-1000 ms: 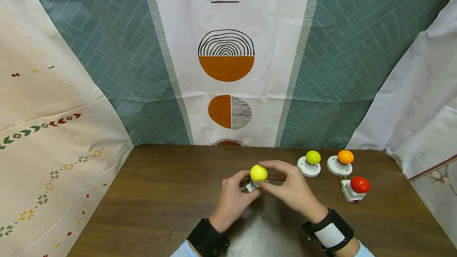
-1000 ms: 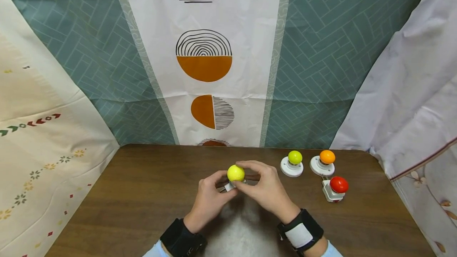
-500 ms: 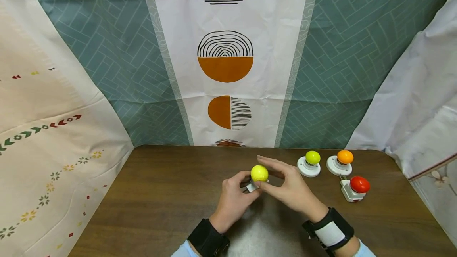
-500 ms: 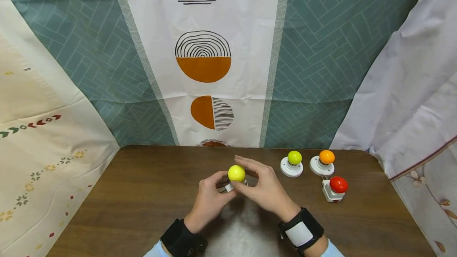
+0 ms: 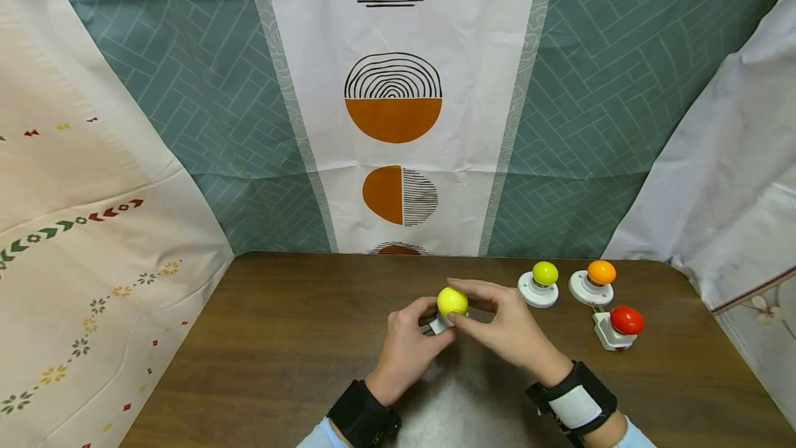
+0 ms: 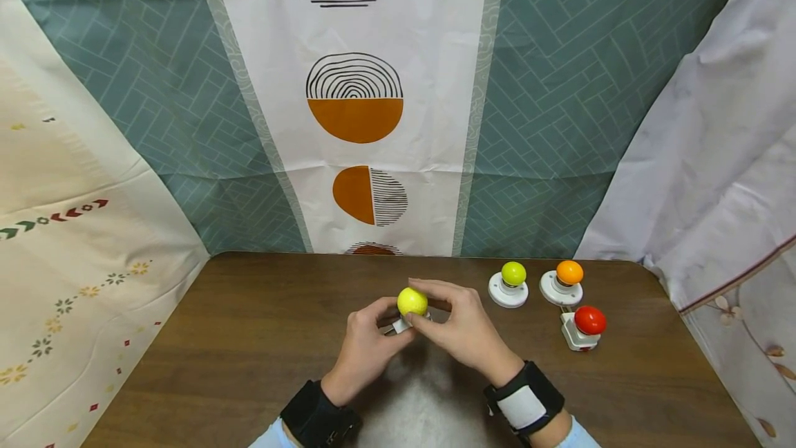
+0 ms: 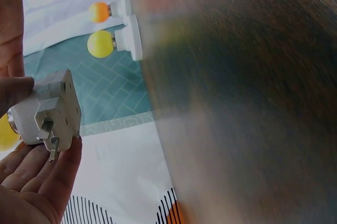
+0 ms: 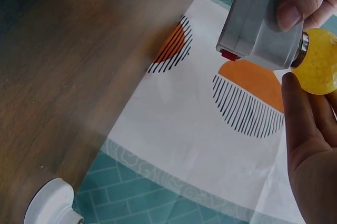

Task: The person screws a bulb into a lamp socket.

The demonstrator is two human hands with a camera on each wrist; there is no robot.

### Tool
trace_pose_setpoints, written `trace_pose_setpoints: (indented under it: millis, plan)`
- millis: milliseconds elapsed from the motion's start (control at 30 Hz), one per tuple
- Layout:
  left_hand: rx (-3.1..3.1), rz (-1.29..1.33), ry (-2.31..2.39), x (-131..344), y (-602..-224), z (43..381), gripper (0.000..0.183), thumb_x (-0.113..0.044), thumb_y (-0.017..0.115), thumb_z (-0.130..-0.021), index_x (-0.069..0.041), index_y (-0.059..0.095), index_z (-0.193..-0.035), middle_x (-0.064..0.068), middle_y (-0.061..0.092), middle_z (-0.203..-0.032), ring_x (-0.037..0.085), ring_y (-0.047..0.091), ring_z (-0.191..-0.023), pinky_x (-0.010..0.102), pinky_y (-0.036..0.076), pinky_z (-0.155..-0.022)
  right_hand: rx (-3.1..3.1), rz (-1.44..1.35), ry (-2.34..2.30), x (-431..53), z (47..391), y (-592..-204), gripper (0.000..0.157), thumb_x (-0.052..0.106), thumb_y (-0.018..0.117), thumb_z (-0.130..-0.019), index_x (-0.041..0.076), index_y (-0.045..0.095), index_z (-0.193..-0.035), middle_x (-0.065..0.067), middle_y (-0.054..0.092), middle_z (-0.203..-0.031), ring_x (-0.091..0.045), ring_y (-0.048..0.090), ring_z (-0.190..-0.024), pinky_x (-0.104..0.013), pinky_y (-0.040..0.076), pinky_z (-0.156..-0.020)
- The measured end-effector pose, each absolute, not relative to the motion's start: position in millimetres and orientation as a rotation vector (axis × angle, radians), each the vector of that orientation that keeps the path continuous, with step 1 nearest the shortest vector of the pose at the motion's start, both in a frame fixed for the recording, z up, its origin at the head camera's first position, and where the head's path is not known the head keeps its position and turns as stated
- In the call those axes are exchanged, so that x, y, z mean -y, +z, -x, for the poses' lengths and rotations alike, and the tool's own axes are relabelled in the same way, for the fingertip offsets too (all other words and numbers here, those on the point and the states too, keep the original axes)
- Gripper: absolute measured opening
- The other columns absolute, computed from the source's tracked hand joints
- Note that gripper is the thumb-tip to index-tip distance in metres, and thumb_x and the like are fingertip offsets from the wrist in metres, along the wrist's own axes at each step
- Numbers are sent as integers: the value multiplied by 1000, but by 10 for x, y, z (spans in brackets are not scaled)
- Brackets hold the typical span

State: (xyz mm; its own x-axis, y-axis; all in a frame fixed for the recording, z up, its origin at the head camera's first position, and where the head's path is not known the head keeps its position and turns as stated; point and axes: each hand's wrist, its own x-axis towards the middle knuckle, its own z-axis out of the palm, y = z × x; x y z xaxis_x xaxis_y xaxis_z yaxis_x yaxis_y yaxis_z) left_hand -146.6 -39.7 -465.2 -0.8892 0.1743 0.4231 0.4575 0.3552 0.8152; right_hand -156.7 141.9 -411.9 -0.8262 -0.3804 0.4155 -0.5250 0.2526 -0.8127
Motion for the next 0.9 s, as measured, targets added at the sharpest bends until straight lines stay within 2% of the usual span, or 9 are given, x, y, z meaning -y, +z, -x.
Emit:
trace_pose_setpoints:
  millis: [167, 267, 400, 600, 900]
  plan:
    - [2359, 569, -1553, 397, -4646, 1462, 37, -31, 72, -80, -17, 61, -112, -10, 62, -101, 5, 59, -89, 24, 48, -73, 2352, -782, 1639, -1356, 1426, -3879, 41, 7, 75, -76, 6, 63, -114, -6, 60, -114, -21, 58, -103, -37, 48, -79]
    - [2366, 568, -1557, 398, -4650, 1459, 37, -32, 72, -80, -18, 61, -112, -10, 62, -101, 5, 59, -89, 25, 48, -74, 2335, -745, 1598, -1343, 1406, -3867, 40, 11, 77, -74, 6, 64, -111, -5, 62, -109, -21, 59, -100, -36, 49, -77]
    - [2358, 570, -1549, 392, -4652, 1463, 36, -31, 72, -80, -18, 61, -112, -10, 62, -100, 4, 59, -89, 24, 48, -73, 2335, -724, 1565, -1327, 1400, -3872, 45, 13, 79, -72, 8, 62, -113, -7, 61, -111, -21, 58, -101, -37, 49, -78]
    - [2319, 585, -1557, 380, -4658, 1468, 36, -28, 72, -80, -15, 61, -112, -7, 62, -101, 4, 60, -88, 24, 48, -73, 2366, -813, 1550, -1371, 1498, -4022, 60, 19, 78, -74, 13, 54, -128, -2, 51, -129, -16, 50, -115, -39, 43, -88]
    - [2337, 567, -1555, 382, -4670, 1481, 35, -28, 72, -80, -16, 61, -111, -6, 62, -100, 7, 60, -87, 24, 48, -72, 2393, -937, 1609, -1442, 1613, -4213, 52, 20, 69, -83, 22, 51, -132, 3, 51, -130, -15, 48, -117, -32, 42, -89]
